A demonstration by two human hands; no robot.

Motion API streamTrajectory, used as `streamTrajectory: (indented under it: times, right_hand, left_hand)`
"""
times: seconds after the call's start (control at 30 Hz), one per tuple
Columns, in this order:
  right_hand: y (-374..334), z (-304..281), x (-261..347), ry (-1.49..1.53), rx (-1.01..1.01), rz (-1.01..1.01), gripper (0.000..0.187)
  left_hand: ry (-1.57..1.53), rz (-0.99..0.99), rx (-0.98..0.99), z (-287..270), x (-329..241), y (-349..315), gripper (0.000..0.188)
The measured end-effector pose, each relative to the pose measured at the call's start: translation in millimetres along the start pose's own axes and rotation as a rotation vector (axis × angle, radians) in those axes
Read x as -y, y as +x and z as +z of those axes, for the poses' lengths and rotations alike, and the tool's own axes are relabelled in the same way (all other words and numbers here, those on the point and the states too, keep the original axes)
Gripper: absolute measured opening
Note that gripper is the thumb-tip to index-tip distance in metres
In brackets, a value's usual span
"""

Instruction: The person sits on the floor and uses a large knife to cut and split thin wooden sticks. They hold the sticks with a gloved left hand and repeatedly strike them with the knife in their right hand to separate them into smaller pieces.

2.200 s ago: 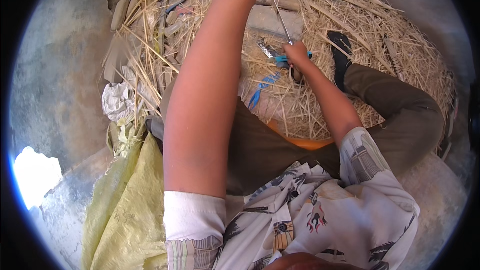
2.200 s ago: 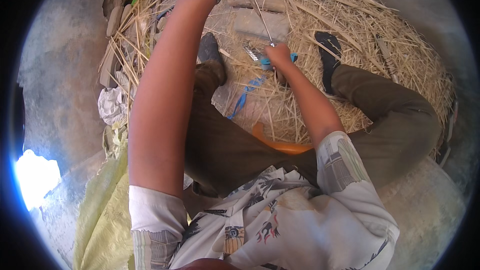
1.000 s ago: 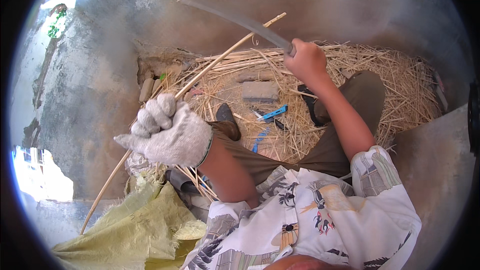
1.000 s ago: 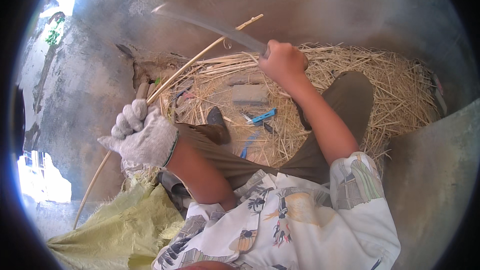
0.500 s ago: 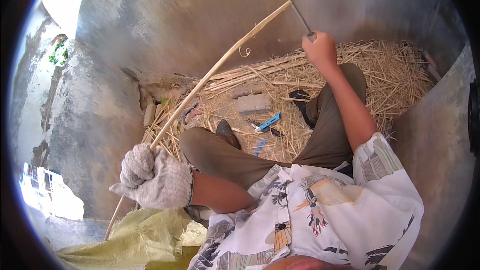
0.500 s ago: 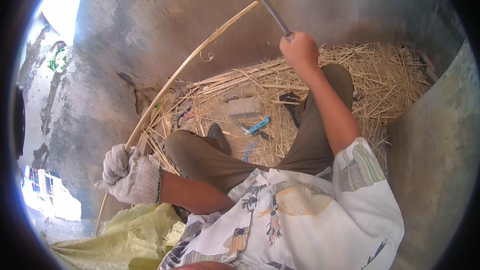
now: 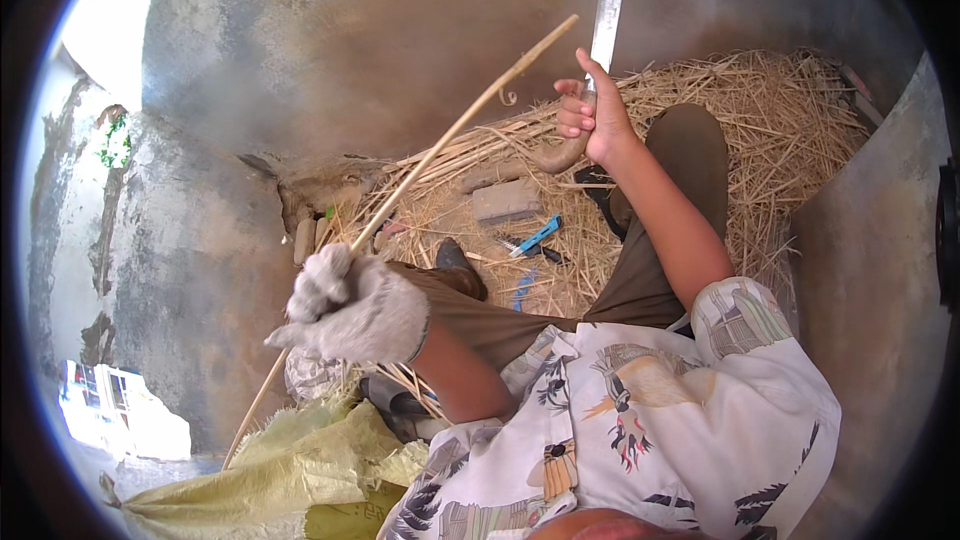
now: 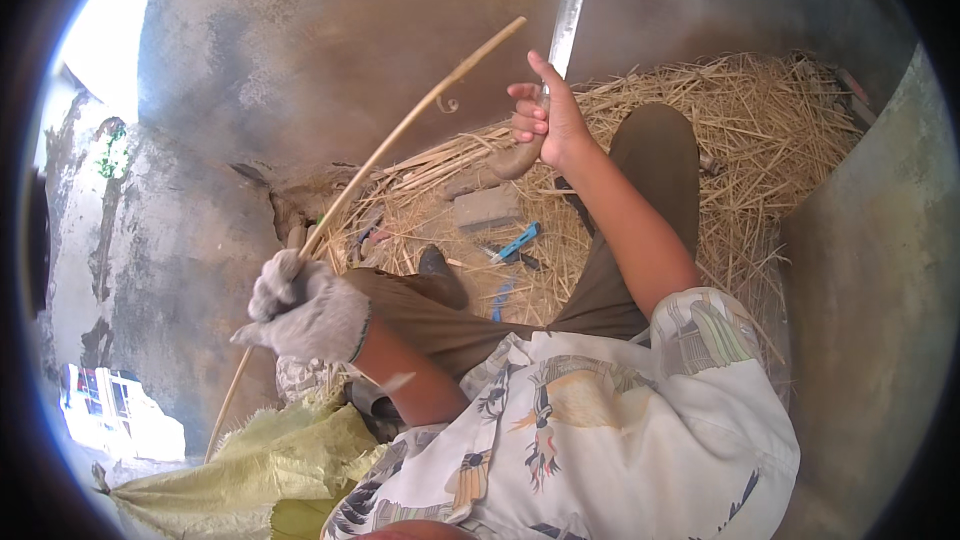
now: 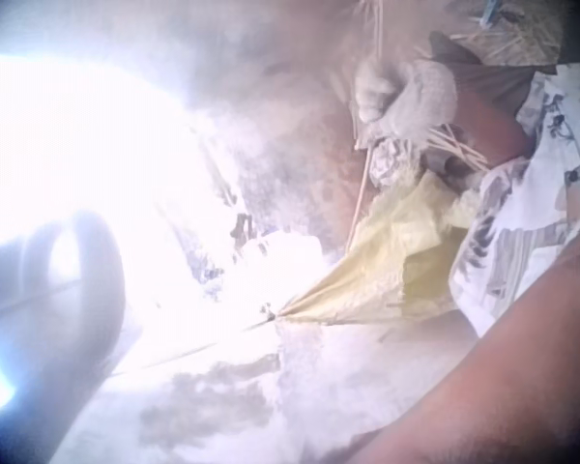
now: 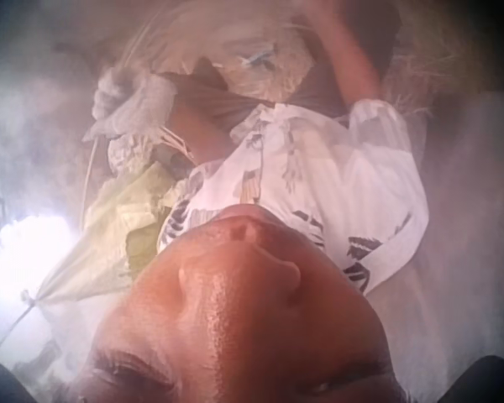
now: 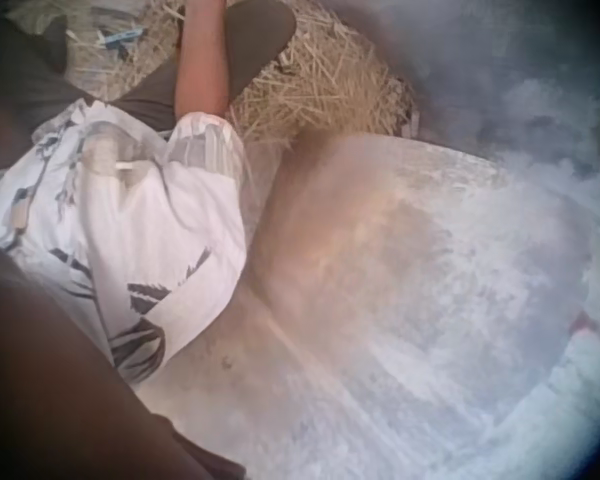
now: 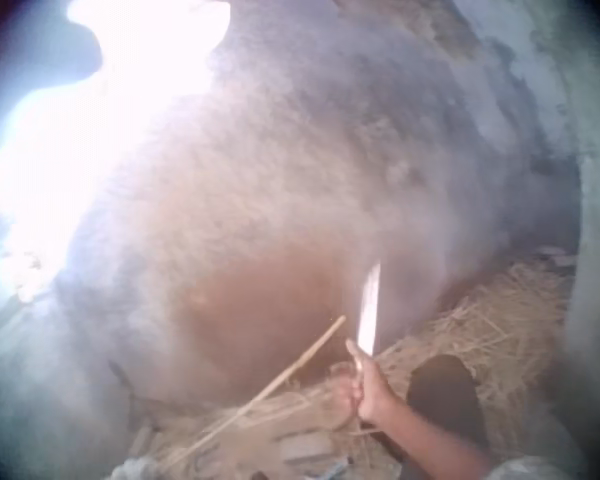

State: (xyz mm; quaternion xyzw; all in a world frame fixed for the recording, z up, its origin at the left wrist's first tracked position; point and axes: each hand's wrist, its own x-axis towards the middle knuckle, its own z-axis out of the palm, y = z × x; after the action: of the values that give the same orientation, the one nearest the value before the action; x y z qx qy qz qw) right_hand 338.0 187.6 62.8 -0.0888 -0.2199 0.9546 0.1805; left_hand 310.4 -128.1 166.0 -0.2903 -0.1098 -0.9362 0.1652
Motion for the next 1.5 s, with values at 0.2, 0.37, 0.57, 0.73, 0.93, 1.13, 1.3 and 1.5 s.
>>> streamTrajectory:
  times: [0.2,0.37,0.57,0.73,0.93,1.13,1.3,1.5]
  right_hand:
    - [-10,-8,31,0.074,0.089,-0.207,0.037]
    - [-15,-24,49,-0.004,-0.077,-0.249,0.031]
    - [-22,-22,54,-0.157,-0.125,-0.146,0.028]
    - [-22,-21,48,-0.159,-0.141,-0.093,0.026]
    - [-15,-24,41,-0.184,-0.188,-0.060,0.025]
    - [-15,-30,50,-0.203,-0.197,-0.090,0.026]
    - [-14,-26,43,-0.189,-0.182,-0.060,0.024]
    - [-18,-27,47,-0.203,-0.181,-0.074,0.025]
  left_hand:
    - [0.299,-0.244,-0.396,-35,65,-76,0.068]
    - [0.846,-1.059,-0.328,-34,35,-123,0.057]
    - [1.034,-1.297,0.253,60,-23,-104,0.051]
    - [1.148,-1.049,0.891,74,-6,-67,0.048]
    - [1.156,-1.031,1.171,68,19,-57,0.046]
    - [1.119,-1.049,1.244,61,35,-52,0.043]
    - [1.152,-1.052,1.240,68,26,-53,0.041]
    - [1.122,-1.052,1.290,67,32,-47,0.040]
